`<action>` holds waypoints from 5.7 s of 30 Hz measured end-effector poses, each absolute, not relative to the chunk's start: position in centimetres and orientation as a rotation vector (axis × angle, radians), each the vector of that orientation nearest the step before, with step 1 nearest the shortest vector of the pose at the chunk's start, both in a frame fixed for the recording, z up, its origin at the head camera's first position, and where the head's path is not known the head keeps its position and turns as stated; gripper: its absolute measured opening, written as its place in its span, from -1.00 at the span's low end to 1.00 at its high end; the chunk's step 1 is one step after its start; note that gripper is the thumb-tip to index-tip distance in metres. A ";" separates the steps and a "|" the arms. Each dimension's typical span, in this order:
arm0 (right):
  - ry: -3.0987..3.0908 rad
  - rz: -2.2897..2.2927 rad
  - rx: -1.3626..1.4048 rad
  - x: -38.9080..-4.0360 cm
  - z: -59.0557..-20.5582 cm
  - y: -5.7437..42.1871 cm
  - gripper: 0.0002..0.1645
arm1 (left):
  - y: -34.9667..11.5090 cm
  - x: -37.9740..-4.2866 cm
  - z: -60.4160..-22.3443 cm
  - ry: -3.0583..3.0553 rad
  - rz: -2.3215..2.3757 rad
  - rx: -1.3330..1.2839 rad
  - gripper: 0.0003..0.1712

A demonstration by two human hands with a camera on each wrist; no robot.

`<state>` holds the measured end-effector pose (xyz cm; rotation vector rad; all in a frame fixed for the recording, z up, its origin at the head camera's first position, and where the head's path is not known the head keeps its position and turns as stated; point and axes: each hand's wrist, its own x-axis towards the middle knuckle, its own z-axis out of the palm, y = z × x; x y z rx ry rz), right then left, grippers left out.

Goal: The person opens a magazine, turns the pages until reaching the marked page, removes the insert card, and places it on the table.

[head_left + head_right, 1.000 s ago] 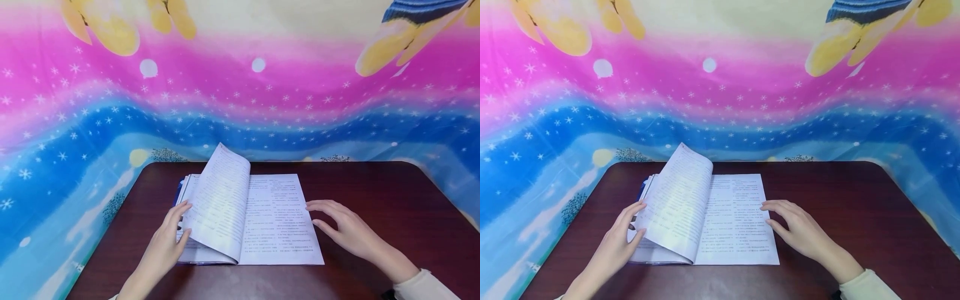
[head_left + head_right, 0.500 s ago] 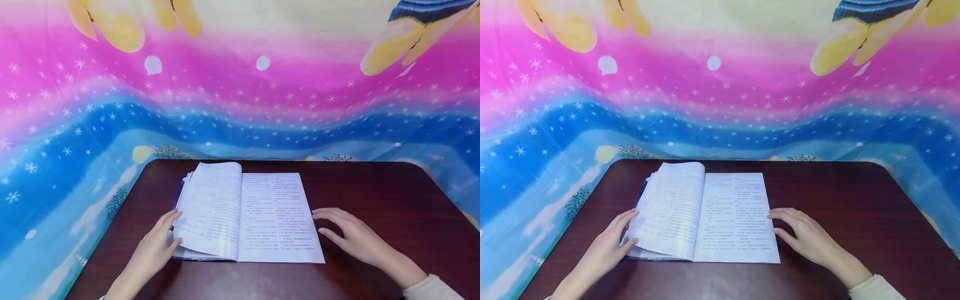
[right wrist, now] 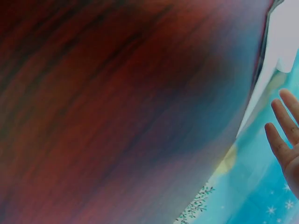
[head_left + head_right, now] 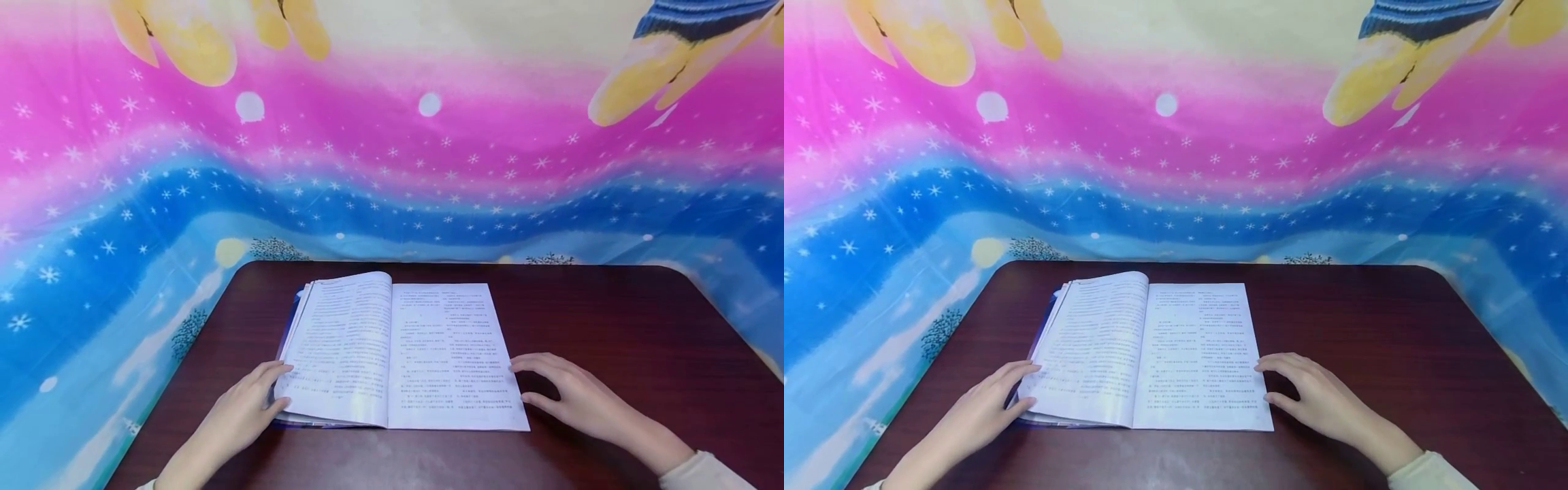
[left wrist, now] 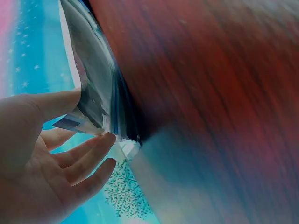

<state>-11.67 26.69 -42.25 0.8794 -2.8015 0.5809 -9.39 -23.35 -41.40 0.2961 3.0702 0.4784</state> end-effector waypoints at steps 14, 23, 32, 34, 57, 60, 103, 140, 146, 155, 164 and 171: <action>-2.899 0.549 0.979 -11.9 -43.4 27.2 -0.34 | -23.9 -10.0 -42.1 3.063 0.417 0.287 -0.39; -3.047 0.542 0.926 -12.2 -43.3 26.8 -0.24 | -24.5 -10.7 -42.1 3.002 0.347 0.327 -0.40; -3.042 0.538 0.932 -12.3 -43.3 26.5 -0.31 | -24.6 -10.8 -42.3 2.979 0.360 0.331 -0.40; -3.039 0.540 0.929 -12.4 -43.3 26.5 -0.34 | -24.6 -10.8 -42.3 2.982 0.354 0.332 -0.40; -2.799 0.666 0.904 -13.6 -41.6 25.9 -0.49 | -22.8 -10.5 -41.4 3.029 0.455 0.411 -0.53; -2.711 0.712 0.937 -13.8 -41.3 25.7 -0.48 | -21.7 -10.5 -41.0 3.042 0.501 0.459 -0.59; -2.367 1.010 1.012 -15.8 -36.3 18.2 -0.45 | -5.5 -11.7 -37.2 2.980 1.212 1.354 -0.50; -2.521 0.713 0.971 -14.3 -36.3 21.9 -0.44 | -17.5 -10.8 -38.6 3.297 0.977 0.568 -0.10; -2.558 0.692 0.959 -13.9 -37.6 23.4 -0.45 | -19.6 -9.5 -39.3 3.237 0.976 0.399 -0.11; -2.657 0.650 0.921 -13.0 -39.0 25.1 -0.45 | -20.8 -9.3 -39.3 3.209 0.844 0.299 -0.32; -2.730 0.591 0.921 -12.2 -40.6 26.1 -0.48 | -22.4 -9.2 -40.6 3.095 0.623 0.225 -0.31; -2.803 0.576 0.952 -11.7 -41.7 26.4 -0.50 | -23.4 -9.7 -41.8 3.088 0.479 0.306 -0.27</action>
